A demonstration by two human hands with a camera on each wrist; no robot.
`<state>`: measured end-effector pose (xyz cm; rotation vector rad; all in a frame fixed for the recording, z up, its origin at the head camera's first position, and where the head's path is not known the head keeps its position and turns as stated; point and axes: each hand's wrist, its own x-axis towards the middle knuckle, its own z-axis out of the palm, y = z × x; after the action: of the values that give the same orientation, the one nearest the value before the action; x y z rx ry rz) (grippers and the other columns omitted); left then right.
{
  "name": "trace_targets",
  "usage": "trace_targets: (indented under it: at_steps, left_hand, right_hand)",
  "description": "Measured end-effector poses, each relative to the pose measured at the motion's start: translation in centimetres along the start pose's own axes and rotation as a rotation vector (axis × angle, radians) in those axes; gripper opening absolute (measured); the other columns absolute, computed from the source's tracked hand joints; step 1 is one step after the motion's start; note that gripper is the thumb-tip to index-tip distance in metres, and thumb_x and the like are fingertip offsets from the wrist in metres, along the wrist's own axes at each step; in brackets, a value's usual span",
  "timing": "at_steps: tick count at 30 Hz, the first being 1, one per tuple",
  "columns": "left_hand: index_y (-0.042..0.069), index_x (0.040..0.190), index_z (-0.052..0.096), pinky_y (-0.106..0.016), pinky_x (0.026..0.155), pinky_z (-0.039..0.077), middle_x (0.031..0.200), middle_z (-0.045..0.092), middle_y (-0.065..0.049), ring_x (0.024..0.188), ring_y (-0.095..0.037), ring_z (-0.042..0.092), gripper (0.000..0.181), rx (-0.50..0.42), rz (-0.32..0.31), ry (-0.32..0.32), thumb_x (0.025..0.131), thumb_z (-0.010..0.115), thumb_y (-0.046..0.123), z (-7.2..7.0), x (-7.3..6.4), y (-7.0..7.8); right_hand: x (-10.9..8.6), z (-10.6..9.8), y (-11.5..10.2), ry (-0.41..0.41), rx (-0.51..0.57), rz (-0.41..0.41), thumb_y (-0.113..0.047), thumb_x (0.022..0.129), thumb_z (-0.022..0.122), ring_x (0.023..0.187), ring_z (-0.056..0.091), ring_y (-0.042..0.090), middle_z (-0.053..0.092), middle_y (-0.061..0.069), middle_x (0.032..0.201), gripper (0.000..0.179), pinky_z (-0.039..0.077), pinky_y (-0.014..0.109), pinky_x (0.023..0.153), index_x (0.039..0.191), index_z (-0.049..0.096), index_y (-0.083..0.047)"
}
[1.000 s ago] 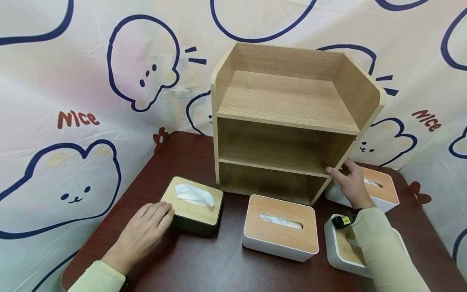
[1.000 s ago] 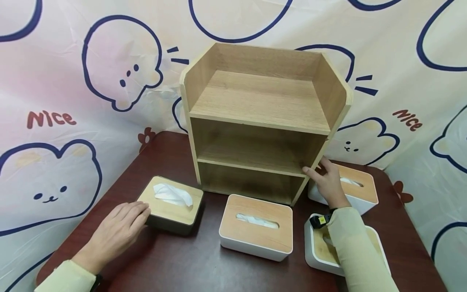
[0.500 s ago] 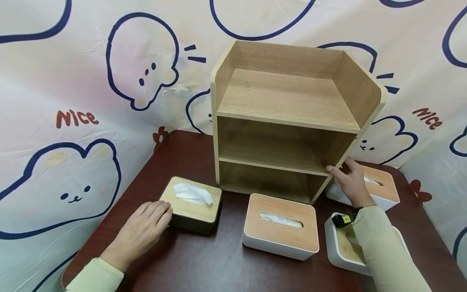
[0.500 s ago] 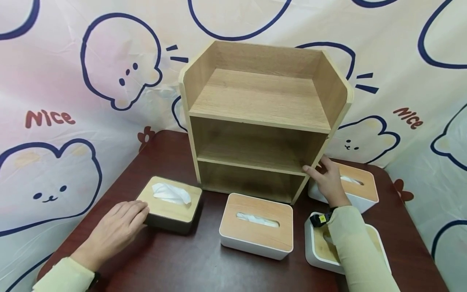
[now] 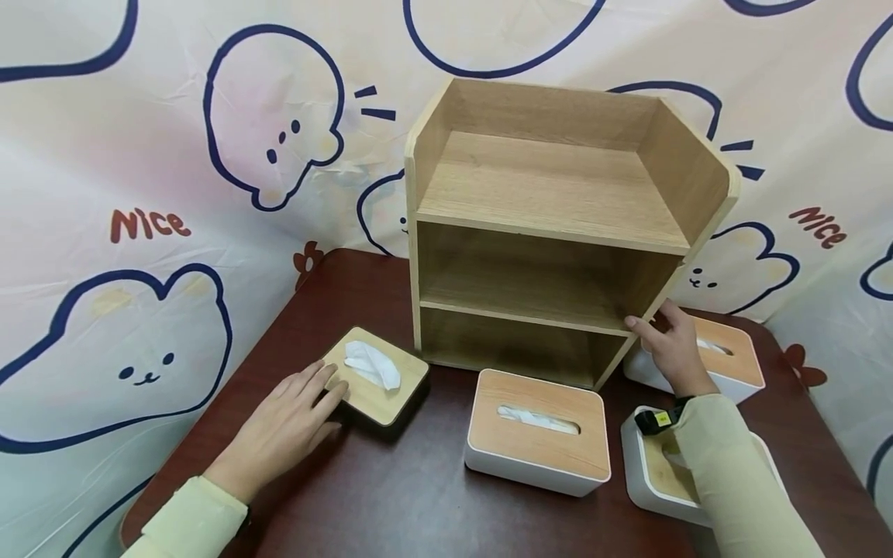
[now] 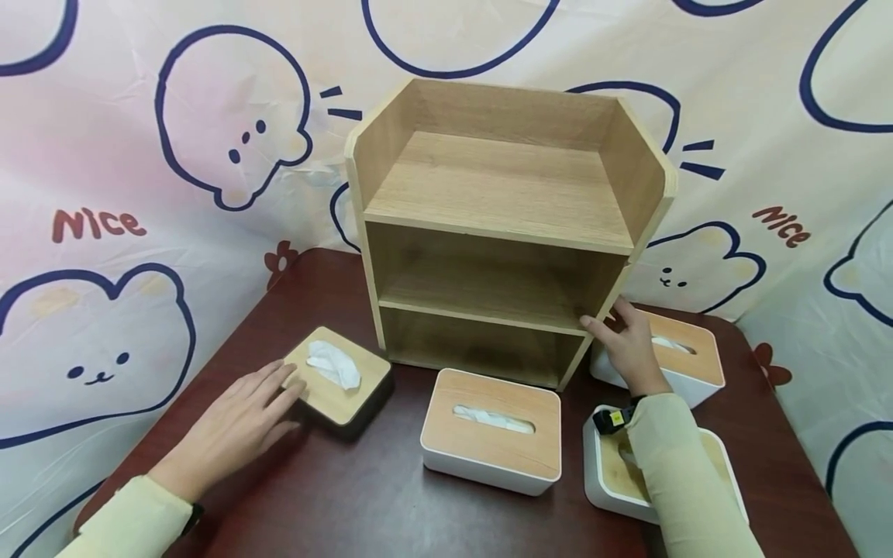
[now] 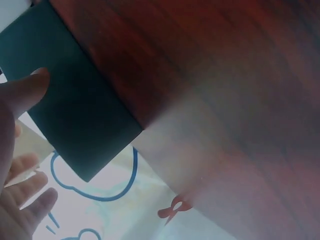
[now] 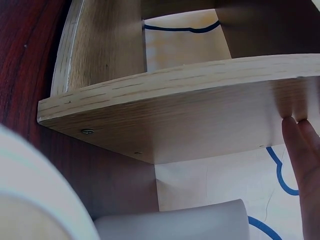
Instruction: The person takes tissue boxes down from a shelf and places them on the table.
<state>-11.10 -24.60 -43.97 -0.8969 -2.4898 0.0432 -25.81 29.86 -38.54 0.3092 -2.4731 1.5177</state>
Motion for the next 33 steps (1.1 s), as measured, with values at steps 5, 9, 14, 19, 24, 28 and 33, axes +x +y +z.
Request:
trace_targets:
  at_steps: [5,9,14,19,24,28,33]
  left_hand:
    - [0.004,0.128,0.058,-0.052,0.093,0.046,0.128,0.056,-0.023,0.119,-0.044,0.052,0.065,0.001,-0.024,-0.001,0.073,0.085,0.027,0.7,-0.1,-0.1]
    - [0.011,0.133,0.060,-0.053,0.090,0.049,0.128,0.059,-0.020,0.115,-0.044,0.056,0.068,-0.005,-0.045,-0.024,0.073,0.086,0.027,0.9,-0.4,-0.1]
    - [0.015,0.134,0.061,-0.053,0.086,0.050,0.127,0.061,-0.017,0.113,-0.042,0.058,0.062,-0.016,-0.066,-0.026,0.077,0.082,0.028,0.9,-0.4,-0.1]
    - [0.016,0.131,0.063,-0.055,0.080,0.051,0.123,0.063,-0.017,0.108,-0.043,0.060,0.042,-0.032,-0.069,0.018,0.096,0.059,0.038,0.8,-0.4,0.2]
    - [0.015,0.125,0.067,-0.054,0.074,0.052,0.115,0.067,-0.016,0.099,-0.042,0.063,0.050,-0.018,-0.059,0.091,0.106,0.032,0.043,0.7,-0.3,0.6]
    - [0.013,0.118,0.071,-0.051,0.072,0.053,0.108,0.068,-0.014,0.091,-0.038,0.064,0.047,-0.002,-0.053,0.109,0.105,0.035,0.040,0.6,-0.5,0.8]
    - [0.010,0.112,0.073,-0.049,0.070,0.053,0.103,0.070,-0.014,0.083,-0.034,0.064,0.047,-0.001,-0.045,0.149,0.105,0.037,0.039,0.4,-0.6,1.0]
  right_hand:
    - [0.1,0.0,0.0,-0.003,-0.006,0.002,-0.026,0.096,0.064,0.116,0.051,0.013,0.047,0.012,0.143,0.058,0.045,0.013,0.084,0.149,0.043,-0.015]
    - [0.1,-0.1,0.1,0.003,-0.016,-0.007,-0.026,0.096,0.064,0.116,0.051,0.013,0.047,0.012,0.142,0.057,0.045,0.012,0.084,0.148,0.044,-0.015]
    - [0.1,-0.1,0.2,0.008,-0.018,-0.007,-0.026,0.096,0.064,0.117,0.050,0.013,0.047,0.012,0.142,0.058,0.045,0.012,0.084,0.148,0.043,-0.015]
    - [0.1,-0.1,0.3,0.001,-0.009,-0.001,-0.026,0.096,0.064,0.117,0.050,0.013,0.047,0.012,0.143,0.058,0.045,0.012,0.084,0.149,0.043,-0.015]
    - [0.1,-0.1,0.5,0.001,-0.001,0.002,-0.025,0.096,0.064,0.118,0.050,0.013,0.046,0.011,0.143,0.058,0.045,0.012,0.084,0.149,0.042,-0.016]
    - [0.2,0.0,0.5,0.004,-0.012,-0.019,-0.022,0.096,0.064,0.117,0.051,0.012,0.047,0.012,0.143,0.058,0.045,0.012,0.083,0.149,0.042,-0.017]
    - [0.1,0.1,0.4,-0.001,-0.018,-0.027,-0.022,0.096,0.064,0.117,0.051,0.012,0.046,0.012,0.143,0.058,0.045,0.012,0.083,0.150,0.041,-0.019]
